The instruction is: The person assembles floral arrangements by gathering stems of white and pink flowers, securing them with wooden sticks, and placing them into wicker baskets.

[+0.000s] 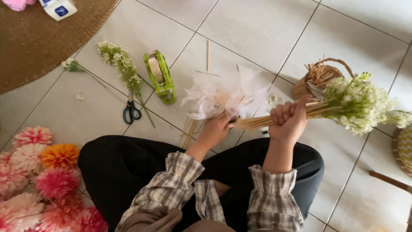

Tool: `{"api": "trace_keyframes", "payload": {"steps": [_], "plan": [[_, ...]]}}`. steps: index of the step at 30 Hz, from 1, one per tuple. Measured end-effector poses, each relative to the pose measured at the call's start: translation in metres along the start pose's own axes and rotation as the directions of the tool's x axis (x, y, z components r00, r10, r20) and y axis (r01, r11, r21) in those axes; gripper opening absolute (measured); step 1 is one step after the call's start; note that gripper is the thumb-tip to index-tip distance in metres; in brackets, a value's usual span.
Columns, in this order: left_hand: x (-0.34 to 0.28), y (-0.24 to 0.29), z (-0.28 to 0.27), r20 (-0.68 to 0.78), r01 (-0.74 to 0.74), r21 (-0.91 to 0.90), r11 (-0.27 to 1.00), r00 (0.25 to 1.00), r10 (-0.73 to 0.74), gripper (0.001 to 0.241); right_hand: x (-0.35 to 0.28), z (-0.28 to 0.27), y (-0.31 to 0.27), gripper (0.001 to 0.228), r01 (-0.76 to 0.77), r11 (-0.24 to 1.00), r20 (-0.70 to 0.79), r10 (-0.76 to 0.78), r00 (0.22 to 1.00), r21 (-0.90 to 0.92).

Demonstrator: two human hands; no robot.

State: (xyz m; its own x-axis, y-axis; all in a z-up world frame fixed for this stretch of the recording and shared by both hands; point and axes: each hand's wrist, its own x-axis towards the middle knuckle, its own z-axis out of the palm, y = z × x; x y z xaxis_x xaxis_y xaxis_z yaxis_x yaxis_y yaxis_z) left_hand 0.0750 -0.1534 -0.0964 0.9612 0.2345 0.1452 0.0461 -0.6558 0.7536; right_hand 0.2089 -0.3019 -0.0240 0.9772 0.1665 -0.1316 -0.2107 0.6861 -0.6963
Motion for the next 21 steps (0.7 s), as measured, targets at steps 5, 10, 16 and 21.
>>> {"api": "trace_keyframes", "payload": {"steps": [5, 10, 16, 21], "plan": [[-0.003, 0.033, -0.035, 0.163, 0.098, -0.024, 0.995, 0.982, -0.093, 0.055, -0.007, -0.011, 0.003, 0.049, -0.024, 0.997, -0.040, 0.021, 0.999, -0.073], [-0.002, 0.045, -0.048, 0.224, 0.077, -0.048, 0.996, 0.972, -0.065, 0.060, -0.009, -0.005, 0.017, 0.051, -0.034, 0.993, -0.037, 0.030, 0.999, -0.111], [-0.004, 0.020, -0.019, 0.197, 0.027, 0.028, 0.999, 0.980, -0.032, 0.064, -0.011, 0.004, 0.030, 0.052, -0.053, 0.985, -0.099, 0.037, 0.994, -0.162], [-0.013, 0.032, -0.016, 0.124, 0.025, 0.089, 0.996, 0.992, -0.037, 0.067, -0.019, 0.007, 0.016, 0.055, -0.136, 0.971, -0.116, 0.114, 0.987, -0.199]]}}
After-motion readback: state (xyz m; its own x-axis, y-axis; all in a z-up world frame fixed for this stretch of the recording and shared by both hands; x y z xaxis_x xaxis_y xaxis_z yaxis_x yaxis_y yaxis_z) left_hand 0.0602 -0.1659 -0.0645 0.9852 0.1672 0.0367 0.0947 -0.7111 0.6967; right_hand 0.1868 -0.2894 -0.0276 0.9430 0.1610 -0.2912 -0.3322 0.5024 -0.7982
